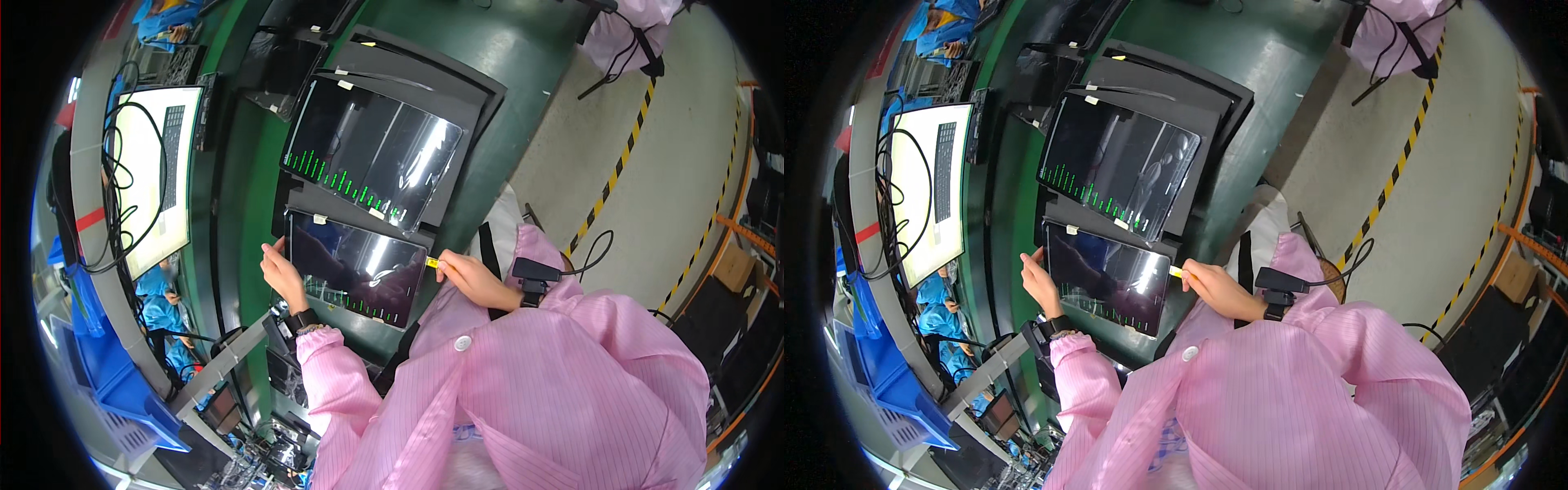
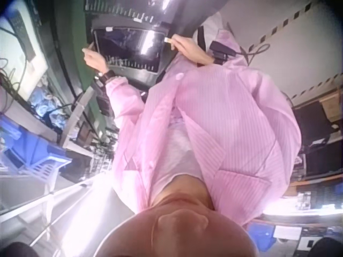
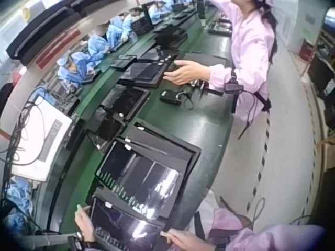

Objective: Testing and inspecting electronic tablet screens on a factory assembly line.

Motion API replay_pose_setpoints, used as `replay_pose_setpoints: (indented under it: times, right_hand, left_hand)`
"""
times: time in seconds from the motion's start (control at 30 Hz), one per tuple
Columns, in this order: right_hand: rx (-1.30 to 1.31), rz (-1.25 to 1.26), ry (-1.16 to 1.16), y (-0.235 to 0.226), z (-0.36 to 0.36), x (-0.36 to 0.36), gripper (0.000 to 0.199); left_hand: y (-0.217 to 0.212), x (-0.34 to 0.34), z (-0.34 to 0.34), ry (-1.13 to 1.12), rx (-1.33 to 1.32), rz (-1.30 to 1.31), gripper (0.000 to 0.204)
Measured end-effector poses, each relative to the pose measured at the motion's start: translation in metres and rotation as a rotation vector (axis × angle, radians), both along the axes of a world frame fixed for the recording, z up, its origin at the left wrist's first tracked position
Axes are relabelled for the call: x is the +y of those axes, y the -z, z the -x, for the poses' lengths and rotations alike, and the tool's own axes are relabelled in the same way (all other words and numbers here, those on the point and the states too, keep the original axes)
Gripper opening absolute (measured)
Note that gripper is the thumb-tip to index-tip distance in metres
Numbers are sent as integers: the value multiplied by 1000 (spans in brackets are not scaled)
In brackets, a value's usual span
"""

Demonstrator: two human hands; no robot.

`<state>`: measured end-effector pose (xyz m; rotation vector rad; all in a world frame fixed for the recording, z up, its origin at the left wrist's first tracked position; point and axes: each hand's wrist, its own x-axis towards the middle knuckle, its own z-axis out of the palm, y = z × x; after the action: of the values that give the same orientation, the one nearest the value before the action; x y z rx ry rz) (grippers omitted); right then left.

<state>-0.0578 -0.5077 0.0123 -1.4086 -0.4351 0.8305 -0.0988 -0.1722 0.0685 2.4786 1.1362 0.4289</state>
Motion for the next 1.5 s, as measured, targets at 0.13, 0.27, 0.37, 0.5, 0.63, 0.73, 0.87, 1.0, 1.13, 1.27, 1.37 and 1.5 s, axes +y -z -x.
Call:
replay_pose_setpoints:
  times: [0.13, 0.27, 0.37, 0.5, 0.63, 0.73, 0.87, 1.0, 1.13, 1.27, 1.37, 1.5]
  right_hand:
    - [-57, -18, -12, -3, -9, 5, 18]
    - [-5, 18, -4, -7, -9, 13, 19]
    - [22, 85, 1, -3, -16, 1, 24]
    - [-462, 382, 408, -4, -29, -15, 34]
    - [-284, 389, 423, -21, -59, -29, 29]
    - [-241, 398, 501, -25, -75, -29, 23]
    - [-188, 346, 583, -8, -94, -37, 17]
    - [63, 235, 555, -7, -102, -40, 14]
    - [205, 58, 553, -8, -99, -32, 14]
    - [396, -43, 552, -15, -98, -25, 15]
    - [336, -53, 637, -7, -97, -22, 16]
    - [236, -34, 818, -10, -102, -6, 21]
  left_hand:
    - [-2, -2, -1, -5, 52, -28, 56]
    - [-7, -15, 4, 127, 34, -288, 35]
    - [-32, -93, -8, 401, -69, -149, 22]
    - [-30, -195, 8, 632, 88, -48, 47]
    - [-7, -204, 18, 570, 62, -91, 48]
    - [5, -200, 18, 569, 70, -169, 44]
    - [5, -204, 15, 561, 21, -160, 40]
    - [8, -209, 15, 548, 17, -199, 40]
    - [14, -210, 16, 568, 25, -238, 37]
    - [22, -206, 15, 609, 11, -295, 33]
    - [24, -208, 13, 623, 3, -353, 30]
    - [24, -211, 13, 620, 9, -379, 28]
